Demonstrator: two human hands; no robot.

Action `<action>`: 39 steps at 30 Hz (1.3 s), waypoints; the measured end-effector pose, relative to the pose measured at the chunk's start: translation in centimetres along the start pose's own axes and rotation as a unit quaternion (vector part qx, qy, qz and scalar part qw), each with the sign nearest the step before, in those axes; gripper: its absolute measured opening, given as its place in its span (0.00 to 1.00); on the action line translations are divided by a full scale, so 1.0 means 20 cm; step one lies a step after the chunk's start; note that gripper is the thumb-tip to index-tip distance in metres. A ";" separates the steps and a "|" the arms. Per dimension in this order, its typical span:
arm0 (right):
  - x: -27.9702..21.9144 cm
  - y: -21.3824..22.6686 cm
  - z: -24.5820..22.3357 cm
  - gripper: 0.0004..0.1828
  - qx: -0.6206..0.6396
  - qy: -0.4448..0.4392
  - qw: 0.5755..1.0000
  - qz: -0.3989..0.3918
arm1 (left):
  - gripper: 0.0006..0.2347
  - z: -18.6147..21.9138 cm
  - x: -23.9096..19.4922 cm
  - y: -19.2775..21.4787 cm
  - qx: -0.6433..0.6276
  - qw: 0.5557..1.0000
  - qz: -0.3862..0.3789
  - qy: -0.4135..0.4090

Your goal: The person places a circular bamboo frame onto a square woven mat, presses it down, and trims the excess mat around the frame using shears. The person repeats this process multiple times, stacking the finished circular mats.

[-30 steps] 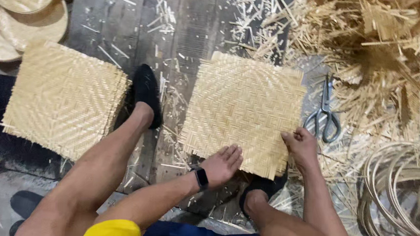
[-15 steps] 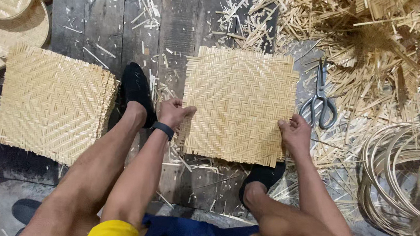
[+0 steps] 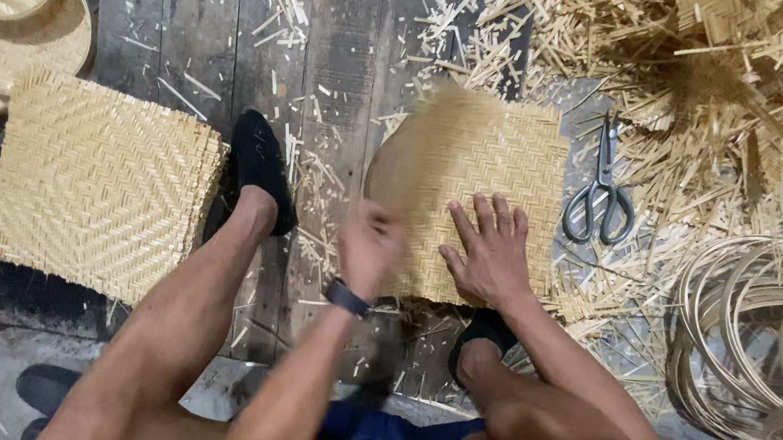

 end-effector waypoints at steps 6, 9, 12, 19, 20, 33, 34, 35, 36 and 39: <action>0.01 -0.09 0.04 0.40 -0.059 -0.019 0.997 -0.053 | 0.05 0.37 -0.44 -0.13 0.120 0.948 -0.021 -0.295; -0.01 -0.10 0.06 0.41 -0.095 -0.012 0.993 -0.063 | 0.01 0.24 -0.27 -0.09 0.109 0.983 -0.002 -0.145; 0.00 -0.09 0.03 0.39 -0.014 -0.038 0.998 -0.041 | 0.07 -0.11 0.08 0.04 0.048 0.990 -0.053 0.123; 0.03 -0.04 0.00 0.39 0.023 -0.025 0.999 -0.022 | 0.21 -0.87 0.44 -0.15 -0.022 0.989 -0.061 0.132; 0.03 -0.04 0.00 0.38 0.027 -0.031 0.999 -0.021 | 0.22 -0.94 0.46 -0.14 0.045 0.990 -0.070 0.112; -0.88 0.44 0.82 0.37 0.134 -0.242 0.787 0.551 | 0.17 -0.90 0.49 -0.05 -0.080 0.979 -0.077 0.173; -1.04 0.54 0.93 0.41 0.102 -0.347 0.700 0.615 | 0.17 -0.90 0.50 -0.06 -0.085 0.980 -0.068 0.168; -1.21 0.62 0.97 0.40 -0.021 -0.451 0.676 0.583 | 0.18 -0.91 0.50 -0.05 -0.090 0.981 -0.059 0.164; -1.33 0.66 1.02 0.34 -0.024 -0.510 0.640 0.574 | 0.18 -0.93 0.51 -0.06 -0.073 0.980 -0.060 0.174; -1.55 0.72 1.14 0.18 0.059 -0.562 0.640 0.521 | 0.22 -0.97 0.52 -0.08 -0.033 0.982 -0.062 0.175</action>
Point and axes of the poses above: each hand's wrist, its own x-axis towards the middle knuckle, its own y-axis out of the back of the hand, z = x × y, the point moved 2 cm from there along x, towards the middle knuckle, and after that the axes turned 13 degrees about x, right-handed, at the moved point
